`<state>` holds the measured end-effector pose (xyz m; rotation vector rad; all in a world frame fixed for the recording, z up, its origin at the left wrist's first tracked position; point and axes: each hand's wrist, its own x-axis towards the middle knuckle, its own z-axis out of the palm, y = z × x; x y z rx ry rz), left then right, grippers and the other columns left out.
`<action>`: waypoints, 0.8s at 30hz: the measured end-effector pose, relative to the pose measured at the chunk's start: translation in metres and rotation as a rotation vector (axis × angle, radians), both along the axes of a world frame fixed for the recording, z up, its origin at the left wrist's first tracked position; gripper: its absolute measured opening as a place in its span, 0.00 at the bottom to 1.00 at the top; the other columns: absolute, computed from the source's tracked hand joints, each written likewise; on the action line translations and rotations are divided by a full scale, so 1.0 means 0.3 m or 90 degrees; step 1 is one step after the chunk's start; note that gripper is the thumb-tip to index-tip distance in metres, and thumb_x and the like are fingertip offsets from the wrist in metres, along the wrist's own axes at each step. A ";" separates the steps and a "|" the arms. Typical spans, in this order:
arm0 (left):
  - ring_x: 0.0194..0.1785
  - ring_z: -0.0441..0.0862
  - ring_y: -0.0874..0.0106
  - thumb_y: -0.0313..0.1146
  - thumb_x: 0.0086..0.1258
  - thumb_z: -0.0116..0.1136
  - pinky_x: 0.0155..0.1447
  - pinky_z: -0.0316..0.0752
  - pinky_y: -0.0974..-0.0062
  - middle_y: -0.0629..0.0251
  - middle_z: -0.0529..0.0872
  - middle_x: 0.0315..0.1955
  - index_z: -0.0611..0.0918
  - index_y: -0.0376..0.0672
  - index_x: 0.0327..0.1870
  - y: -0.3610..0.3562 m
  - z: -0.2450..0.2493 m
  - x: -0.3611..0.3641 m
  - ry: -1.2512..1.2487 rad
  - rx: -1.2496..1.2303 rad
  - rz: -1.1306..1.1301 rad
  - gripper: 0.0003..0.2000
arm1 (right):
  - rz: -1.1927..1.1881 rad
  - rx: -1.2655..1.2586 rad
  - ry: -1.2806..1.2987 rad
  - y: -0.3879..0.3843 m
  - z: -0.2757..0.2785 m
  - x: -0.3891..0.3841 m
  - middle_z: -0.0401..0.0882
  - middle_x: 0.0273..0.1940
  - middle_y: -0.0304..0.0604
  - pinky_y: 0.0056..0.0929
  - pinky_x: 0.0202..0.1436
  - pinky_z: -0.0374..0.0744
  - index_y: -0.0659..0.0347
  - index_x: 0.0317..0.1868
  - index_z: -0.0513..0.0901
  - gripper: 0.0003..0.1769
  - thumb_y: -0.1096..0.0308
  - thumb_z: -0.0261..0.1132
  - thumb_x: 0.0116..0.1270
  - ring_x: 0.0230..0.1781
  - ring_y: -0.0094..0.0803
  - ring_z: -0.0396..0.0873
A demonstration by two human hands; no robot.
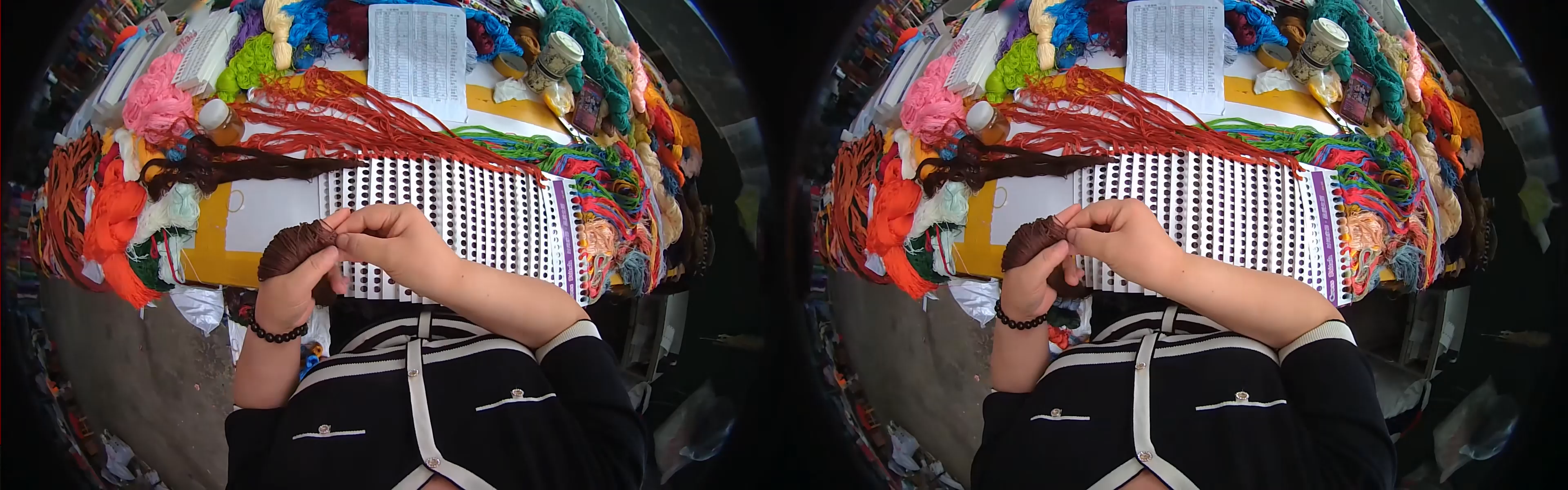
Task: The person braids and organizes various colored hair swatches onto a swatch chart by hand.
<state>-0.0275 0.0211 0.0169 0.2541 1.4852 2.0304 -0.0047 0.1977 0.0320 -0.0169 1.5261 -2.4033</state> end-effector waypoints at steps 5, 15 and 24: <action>0.38 0.80 0.73 0.23 0.63 0.45 0.37 0.78 0.79 0.56 0.80 0.48 0.70 0.28 0.59 0.042 0.037 0.032 -0.034 0.062 0.068 0.21 | -0.011 -0.024 -0.021 0.004 -0.003 0.009 0.80 0.28 0.42 0.21 0.33 0.76 0.73 0.36 0.80 0.07 0.77 0.56 0.65 0.26 0.23 0.77; 0.40 0.80 0.73 0.21 0.64 0.43 0.37 0.79 0.78 0.56 0.80 0.47 0.73 0.29 0.56 0.061 0.008 0.051 -0.026 0.046 0.103 0.18 | 0.011 0.031 -0.043 0.021 -0.034 0.014 0.80 0.41 0.41 0.21 0.45 0.77 0.70 0.41 0.80 0.07 0.76 0.59 0.65 0.38 0.22 0.78; 0.42 0.81 0.70 0.26 0.70 0.45 0.51 0.73 0.73 0.57 0.83 0.39 0.77 0.32 0.47 0.069 -0.007 0.055 -0.004 0.042 0.153 0.11 | 0.004 -0.007 -0.028 0.024 -0.051 0.013 0.80 0.38 0.39 0.23 0.48 0.75 0.66 0.42 0.78 0.08 0.70 0.56 0.69 0.38 0.24 0.77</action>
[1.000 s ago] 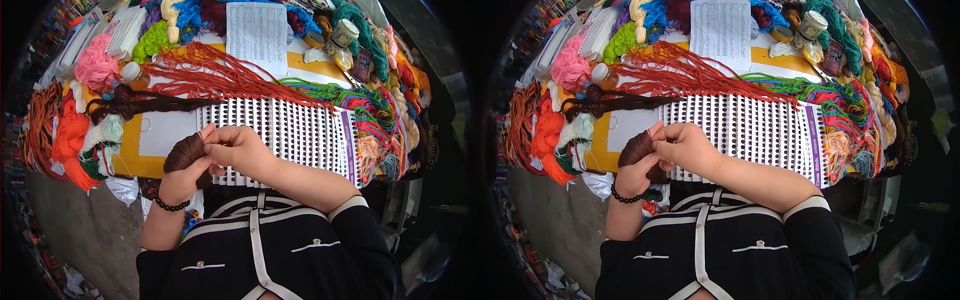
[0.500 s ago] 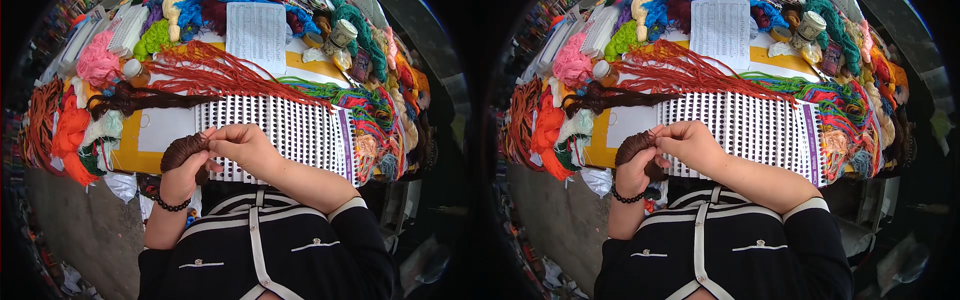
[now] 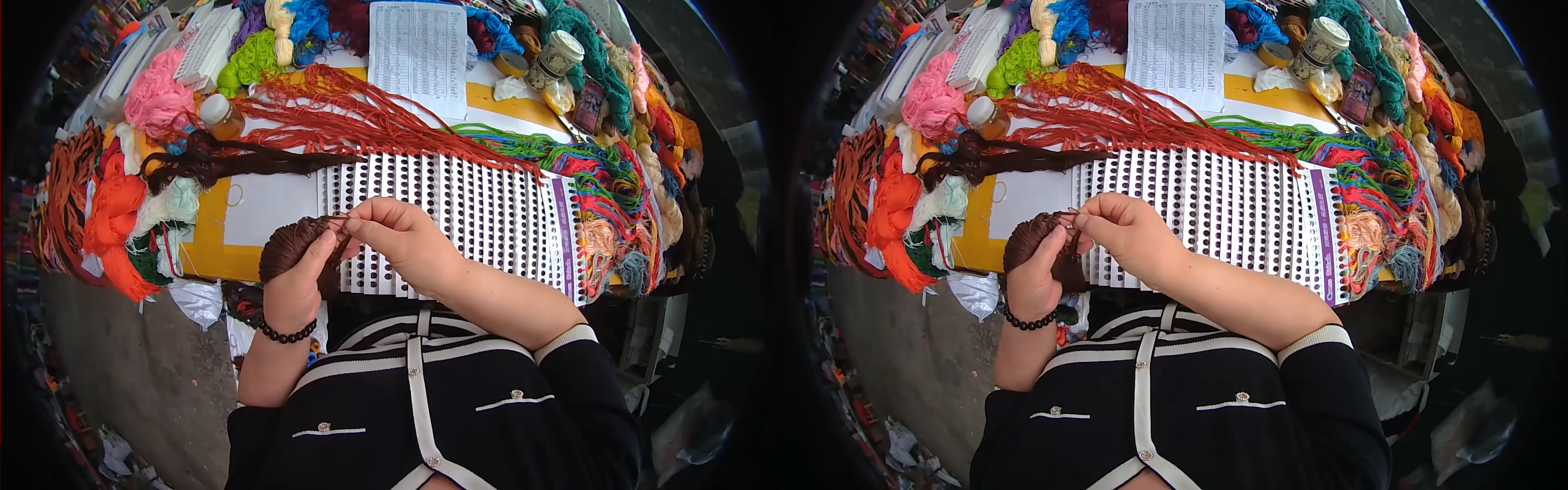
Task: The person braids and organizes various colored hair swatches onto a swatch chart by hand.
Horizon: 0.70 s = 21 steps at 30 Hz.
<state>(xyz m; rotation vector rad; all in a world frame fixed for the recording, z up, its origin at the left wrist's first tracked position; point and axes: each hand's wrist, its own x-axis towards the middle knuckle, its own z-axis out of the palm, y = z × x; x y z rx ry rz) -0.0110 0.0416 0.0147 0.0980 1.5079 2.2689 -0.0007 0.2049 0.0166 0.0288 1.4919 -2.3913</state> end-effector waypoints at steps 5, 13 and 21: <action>0.40 0.82 0.70 0.29 0.72 0.44 0.51 0.74 0.73 0.56 0.85 0.34 0.75 0.30 0.53 -0.027 -0.011 -0.012 0.002 0.007 0.089 0.14 | -0.076 -0.236 -0.159 0.028 -0.005 -0.031 0.78 0.32 0.37 0.26 0.49 0.73 0.61 0.38 0.76 0.07 0.67 0.54 0.67 0.35 0.28 0.75; 0.38 0.80 0.71 0.22 0.63 0.41 0.45 0.75 0.77 0.56 0.82 0.40 0.69 0.29 0.60 0.018 -0.003 0.005 0.039 -0.012 -0.056 0.22 | 0.043 0.016 -0.072 -0.001 0.000 -0.008 0.77 0.24 0.36 0.19 0.31 0.73 0.66 0.33 0.80 0.06 0.70 0.63 0.62 0.23 0.20 0.73; 0.38 0.80 0.70 0.22 0.62 0.41 0.44 0.78 0.74 0.56 0.80 0.43 0.69 0.28 0.60 0.014 0.013 0.007 -0.069 0.093 -0.046 0.22 | 0.018 -0.068 -0.082 0.002 -0.007 0.000 0.76 0.25 0.39 0.20 0.32 0.73 0.69 0.43 0.77 0.08 0.76 0.59 0.64 0.24 0.24 0.73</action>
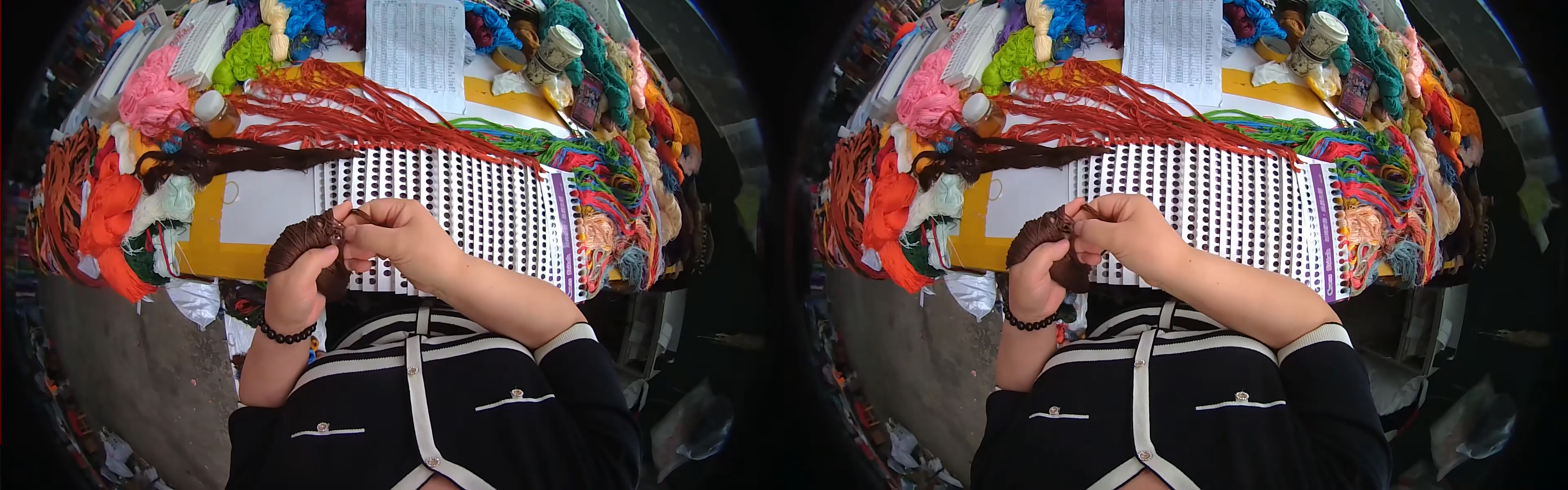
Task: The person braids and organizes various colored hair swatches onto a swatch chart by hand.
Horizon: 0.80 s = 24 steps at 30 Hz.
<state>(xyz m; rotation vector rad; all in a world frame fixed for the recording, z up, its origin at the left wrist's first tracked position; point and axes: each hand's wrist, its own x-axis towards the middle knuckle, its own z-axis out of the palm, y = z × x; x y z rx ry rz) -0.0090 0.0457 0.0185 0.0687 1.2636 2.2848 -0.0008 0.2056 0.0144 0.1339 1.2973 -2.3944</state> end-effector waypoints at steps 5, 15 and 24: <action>0.38 0.80 0.71 0.22 0.63 0.42 0.40 0.78 0.77 0.56 0.81 0.42 0.70 0.28 0.59 -0.008 -0.001 -0.001 0.035 -0.032 -0.003 0.21 | 0.008 0.001 -0.002 0.002 0.022 0.002 0.78 0.29 0.41 0.21 0.35 0.75 0.70 0.45 0.77 0.10 0.76 0.59 0.64 0.27 0.25 0.75; 0.33 0.79 0.75 0.21 0.66 0.45 0.37 0.76 0.80 0.60 0.81 0.39 0.73 0.30 0.57 0.008 -0.006 0.009 0.129 -0.148 0.007 0.18 | 0.032 0.077 0.022 0.009 0.015 -0.003 0.79 0.29 0.39 0.21 0.35 0.75 0.70 0.39 0.80 0.06 0.77 0.60 0.63 0.27 0.22 0.75; 0.32 0.78 0.76 0.30 0.73 0.45 0.37 0.75 0.80 0.64 0.82 0.35 0.76 0.32 0.52 0.021 -0.030 0.011 0.066 -0.115 0.046 0.13 | -0.018 0.067 0.009 -0.004 0.009 0.007 0.79 0.27 0.40 0.22 0.33 0.75 0.69 0.32 0.80 0.04 0.75 0.61 0.62 0.26 0.24 0.76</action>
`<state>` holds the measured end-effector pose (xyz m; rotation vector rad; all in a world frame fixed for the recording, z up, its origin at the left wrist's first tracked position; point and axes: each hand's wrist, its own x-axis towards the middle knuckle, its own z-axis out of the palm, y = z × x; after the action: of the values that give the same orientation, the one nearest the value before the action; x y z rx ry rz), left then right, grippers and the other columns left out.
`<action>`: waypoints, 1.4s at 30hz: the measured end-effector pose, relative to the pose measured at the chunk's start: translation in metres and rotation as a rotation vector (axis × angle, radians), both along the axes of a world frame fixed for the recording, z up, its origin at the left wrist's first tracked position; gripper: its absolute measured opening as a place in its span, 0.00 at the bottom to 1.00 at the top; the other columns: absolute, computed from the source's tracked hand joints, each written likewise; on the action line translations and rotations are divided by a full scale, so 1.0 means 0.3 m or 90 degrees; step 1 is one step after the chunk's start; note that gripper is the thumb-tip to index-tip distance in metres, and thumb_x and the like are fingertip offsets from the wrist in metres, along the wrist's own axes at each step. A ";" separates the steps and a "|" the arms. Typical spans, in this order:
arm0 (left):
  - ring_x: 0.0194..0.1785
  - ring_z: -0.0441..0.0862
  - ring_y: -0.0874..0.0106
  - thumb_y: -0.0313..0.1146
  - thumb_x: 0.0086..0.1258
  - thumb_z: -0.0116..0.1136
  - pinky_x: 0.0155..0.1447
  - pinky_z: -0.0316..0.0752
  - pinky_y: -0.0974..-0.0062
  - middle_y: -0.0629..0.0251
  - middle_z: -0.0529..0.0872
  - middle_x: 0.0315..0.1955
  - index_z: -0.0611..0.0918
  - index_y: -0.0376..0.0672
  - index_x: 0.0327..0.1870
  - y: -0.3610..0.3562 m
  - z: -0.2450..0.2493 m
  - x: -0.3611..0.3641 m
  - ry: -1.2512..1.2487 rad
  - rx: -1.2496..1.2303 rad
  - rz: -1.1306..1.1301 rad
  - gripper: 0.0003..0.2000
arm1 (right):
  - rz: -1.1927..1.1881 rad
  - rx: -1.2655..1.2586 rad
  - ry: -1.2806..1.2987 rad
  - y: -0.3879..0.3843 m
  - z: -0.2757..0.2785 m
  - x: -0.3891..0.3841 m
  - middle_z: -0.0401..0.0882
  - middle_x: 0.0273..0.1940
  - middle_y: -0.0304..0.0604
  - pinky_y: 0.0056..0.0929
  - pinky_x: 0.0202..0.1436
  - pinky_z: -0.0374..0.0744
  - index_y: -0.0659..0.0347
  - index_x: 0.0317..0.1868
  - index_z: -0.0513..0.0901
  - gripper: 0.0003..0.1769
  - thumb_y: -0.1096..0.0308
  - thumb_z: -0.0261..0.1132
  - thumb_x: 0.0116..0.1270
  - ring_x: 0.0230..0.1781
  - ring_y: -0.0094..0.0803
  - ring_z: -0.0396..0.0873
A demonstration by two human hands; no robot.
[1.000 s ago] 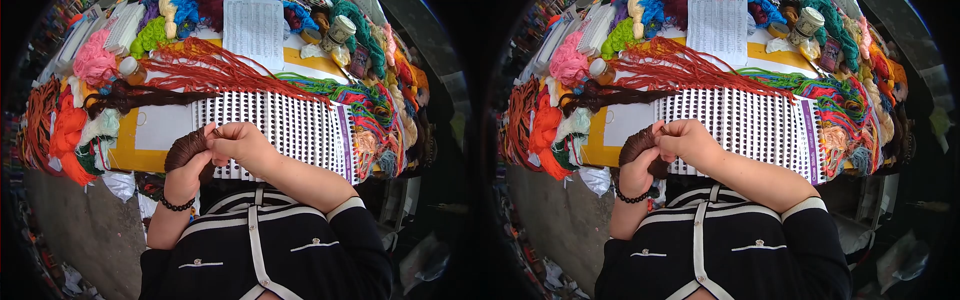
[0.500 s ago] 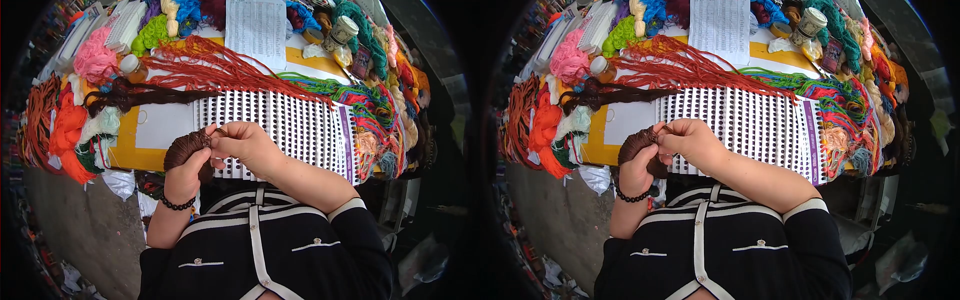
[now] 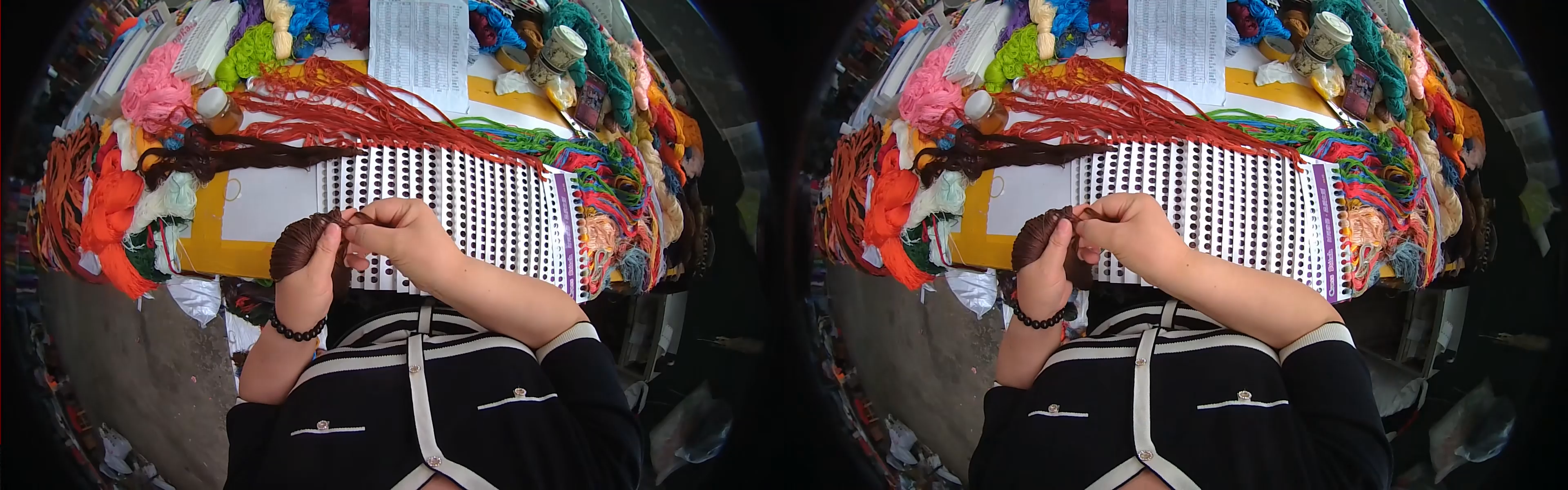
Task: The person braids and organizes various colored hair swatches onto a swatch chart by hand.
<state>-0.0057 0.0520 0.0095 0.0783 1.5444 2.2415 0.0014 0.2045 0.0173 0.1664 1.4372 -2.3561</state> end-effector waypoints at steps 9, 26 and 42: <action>0.37 0.82 0.66 0.31 0.72 0.42 0.49 0.74 0.72 0.54 0.85 0.31 0.76 0.31 0.48 -0.072 -0.025 -0.023 0.016 0.145 0.023 0.13 | -0.008 -0.303 -0.147 0.035 -0.030 -0.037 0.68 0.22 0.28 0.23 0.43 0.71 0.54 0.29 0.73 0.08 0.62 0.58 0.65 0.25 0.21 0.69; 0.36 0.80 0.70 0.23 0.66 0.43 0.46 0.74 0.75 0.57 0.82 0.37 0.74 0.30 0.53 -0.100 0.008 -0.047 0.263 -0.198 0.071 0.15 | -0.028 0.093 0.025 -0.017 0.028 -0.028 0.75 0.23 0.32 0.17 0.29 0.67 0.65 0.34 0.83 0.11 0.64 0.62 0.65 0.23 0.15 0.67; 0.30 0.79 0.77 0.22 0.65 0.44 0.29 0.75 0.83 0.59 0.83 0.42 0.75 0.30 0.55 -0.055 0.013 -0.035 -0.004 0.078 -0.034 0.17 | 0.006 -0.051 0.028 -0.010 0.035 -0.021 0.81 0.34 0.38 0.19 0.43 0.76 0.65 0.36 0.80 0.04 0.74 0.60 0.65 0.34 0.19 0.77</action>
<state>-0.0161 0.0356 0.0135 0.1458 1.3851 2.2901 -0.0050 0.2014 0.0277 0.0867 1.3574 -2.4186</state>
